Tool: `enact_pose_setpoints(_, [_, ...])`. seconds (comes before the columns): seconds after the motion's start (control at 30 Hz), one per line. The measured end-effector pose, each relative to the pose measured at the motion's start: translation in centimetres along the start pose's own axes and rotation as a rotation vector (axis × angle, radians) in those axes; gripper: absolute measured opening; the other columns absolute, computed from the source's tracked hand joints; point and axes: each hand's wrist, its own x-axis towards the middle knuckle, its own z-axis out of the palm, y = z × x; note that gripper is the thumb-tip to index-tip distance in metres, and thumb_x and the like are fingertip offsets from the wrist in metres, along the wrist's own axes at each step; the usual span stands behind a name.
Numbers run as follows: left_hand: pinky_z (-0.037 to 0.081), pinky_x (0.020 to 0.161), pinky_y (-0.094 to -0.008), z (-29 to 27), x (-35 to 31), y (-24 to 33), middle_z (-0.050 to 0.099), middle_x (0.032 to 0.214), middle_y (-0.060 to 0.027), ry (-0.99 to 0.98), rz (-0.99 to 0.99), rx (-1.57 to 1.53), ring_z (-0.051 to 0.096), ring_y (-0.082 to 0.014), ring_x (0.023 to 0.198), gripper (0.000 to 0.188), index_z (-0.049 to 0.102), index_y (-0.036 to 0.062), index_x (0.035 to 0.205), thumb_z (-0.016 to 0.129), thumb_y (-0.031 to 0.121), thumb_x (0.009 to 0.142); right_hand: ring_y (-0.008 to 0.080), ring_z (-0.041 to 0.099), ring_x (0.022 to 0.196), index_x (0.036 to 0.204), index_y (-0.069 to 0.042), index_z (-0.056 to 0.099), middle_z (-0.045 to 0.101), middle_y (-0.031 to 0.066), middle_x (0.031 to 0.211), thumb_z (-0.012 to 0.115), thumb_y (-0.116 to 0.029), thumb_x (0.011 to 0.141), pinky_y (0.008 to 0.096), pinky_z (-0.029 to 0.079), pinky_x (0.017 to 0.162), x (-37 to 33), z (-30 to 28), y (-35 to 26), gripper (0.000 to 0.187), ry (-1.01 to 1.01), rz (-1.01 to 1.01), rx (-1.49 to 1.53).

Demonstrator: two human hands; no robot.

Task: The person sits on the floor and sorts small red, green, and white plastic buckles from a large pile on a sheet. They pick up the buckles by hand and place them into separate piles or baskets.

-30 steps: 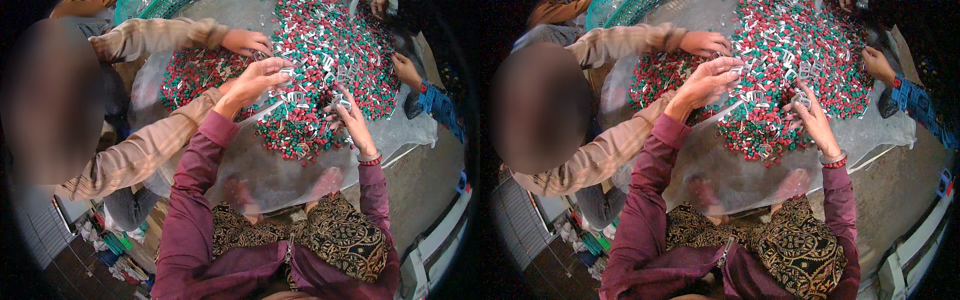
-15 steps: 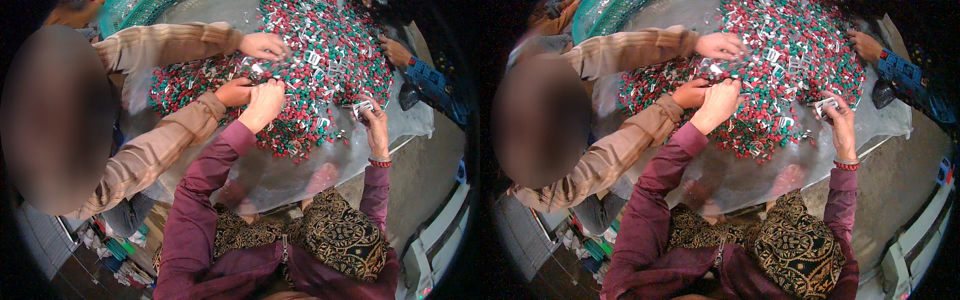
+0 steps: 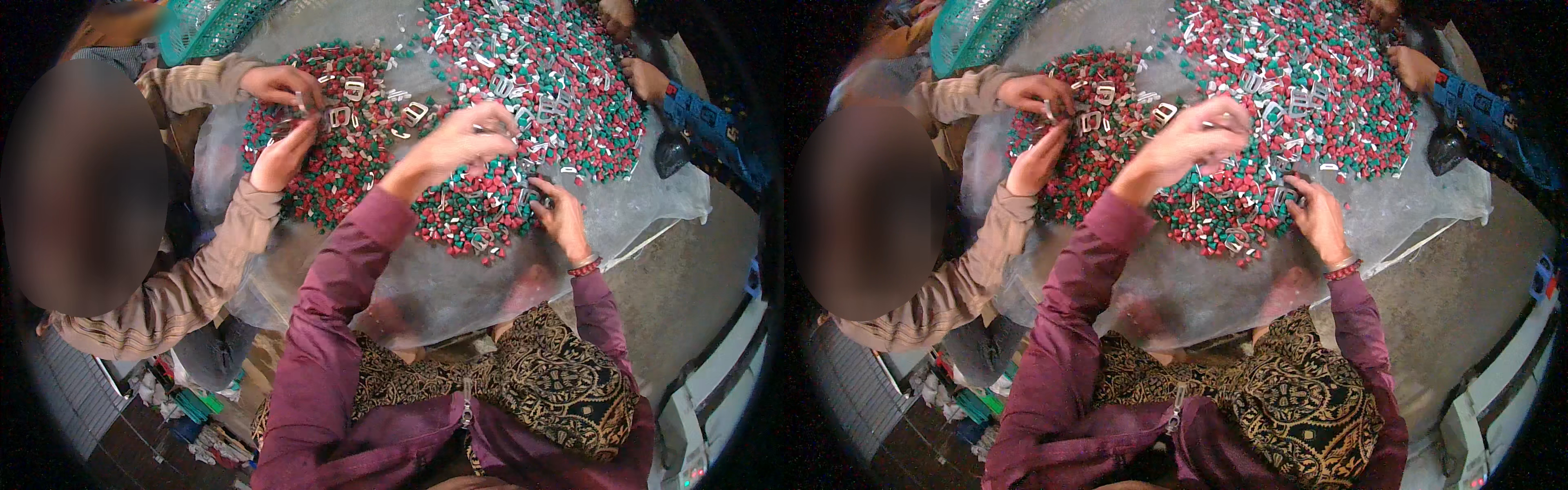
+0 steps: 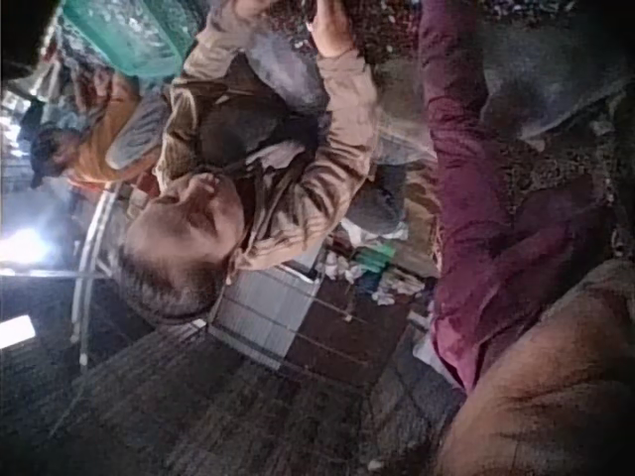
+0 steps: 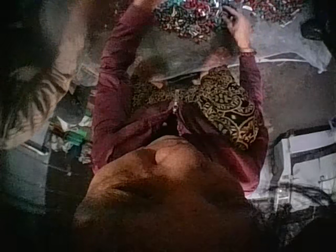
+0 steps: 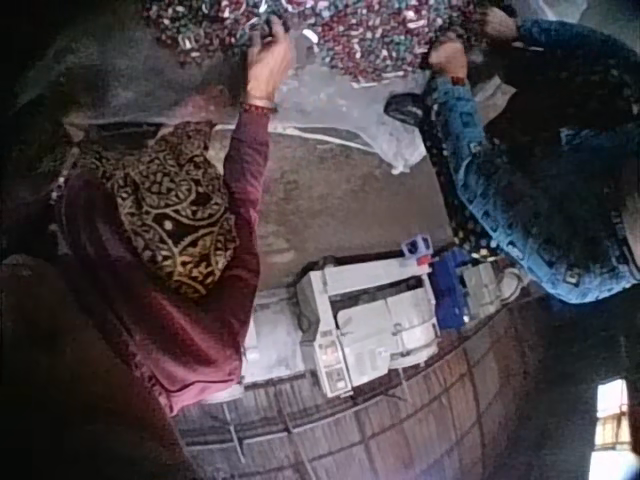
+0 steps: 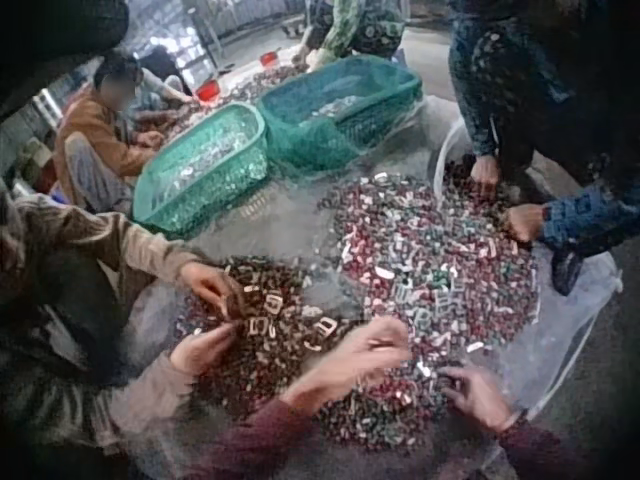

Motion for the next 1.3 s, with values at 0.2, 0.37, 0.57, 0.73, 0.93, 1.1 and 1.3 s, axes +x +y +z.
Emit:
enact_pose_setpoints(0.2, [0.054,0.065,-0.0374,6.1,5.5,-7.2,0.052,0.095,-0.0104,0.197,0.351,1.607,0.059,-0.0269,0.089,0.017,0.063,0.0067,0.088,0.066,0.012,0.072,0.0359,0.058,0.091,0.105,-0.008,0.061,0.058,0.0145,0.1,0.068,-0.006,0.07,0.0445,0.049,0.075,0.3,0.7,-1.6,0.036,-0.012,-0.131,-0.321])
enact_pose_setpoints(0.37, [0.054,0.066,-0.04,3.8,4.9,-7.8,0.052,0.092,-0.0111,0.271,0.307,1.507,0.06,-0.0284,0.087,0.013,0.062,0.0074,0.086,0.063,0.01,0.073,0.0203,0.06,0.067,0.085,-0.002,0.064,0.062,0.009,0.073,0.066,-0.004,0.071,0.03,0.046,0.064,0.5,0.4,-0.7,0.015,0.014,0.076,0.186])
enact_pose_setpoints(0.57, [0.048,0.054,-0.0278,-2.9,0.2,-2.2,0.056,0.098,-0.0093,0.016,0.06,-0.088,0.057,-0.0208,0.084,0.02,0.056,0.0063,0.091,0.064,0.017,0.077,0.0089,0.046,0.062,0.09,-0.004,0.054,0.054,0.0016,0.08,0.062,-0.006,0.077,0.021,0.038,0.052,1.2,-3.6,-0.8,0.015,-0.194,0.328,1.134])
enact_pose_setpoints(0.73, [0.055,0.047,-0.0306,-1.4,-1.4,-1.6,0.053,0.115,-0.0214,-0.11,0.164,-0.498,0.065,-0.0308,0.083,0.031,0.046,0.0088,0.105,0.053,0.009,0.075,0.026,0.051,0.072,0.085,-0.008,0.039,0.048,0.0164,0.088,0.058,-0.015,0.072,0.0257,0.045,0.051,1.9,-3.6,-1.5,0.024,-0.312,0.123,1.747])
enact_pose_setpoints(0.93, [0.054,0.045,-0.029,4.6,0.4,-7.4,0.062,0.101,-0.0155,-0.329,-0.137,-0.486,0.067,-0.0263,0.08,0.014,0.049,0.0063,0.089,0.059,0.015,0.083,0.0168,0.049,0.067,0.099,-0.007,0.046,0.045,0.007,0.075,0.057,-0.012,0.079,0.0211,0.034,0.037,1.8,-4.6,-1.7,0.024,-0.355,0.102,1.782])
enact_pose_setpoints(1.1, [0.054,0.047,-0.0301,5.9,0.1,-11.9,0.064,0.093,-0.013,-0.162,-0.378,-0.582,0.068,-0.0248,0.078,0.012,0.052,0.0057,0.083,0.06,0.015,0.084,0.0025,0.036,0.047,0.094,-0.005,0.057,0.046,-0.0045,0.065,0.058,-0.002,0.083,0.0175,0.025,0.036,2.3,-3.0,-0.6,0.012,-0.121,0.443,1.124])
enact_pose_setpoints(1.3, [0.056,0.057,-0.0333,-2.5,-0.5,-10.8,0.062,0.084,-0.0083,0.02,-0.089,-0.307,0.063,-0.019,0.078,0.012,0.056,0.0038,0.086,0.062,0.012,0.08,0.006,0.05,0.062,0.105,-0.002,0.063,0.061,-0.001,0.083,0.061,-0.004,0.082,0.0214,0.041,0.053,2.1,-0.1,-0.7,0.023,-0.088,0.205,0.579])
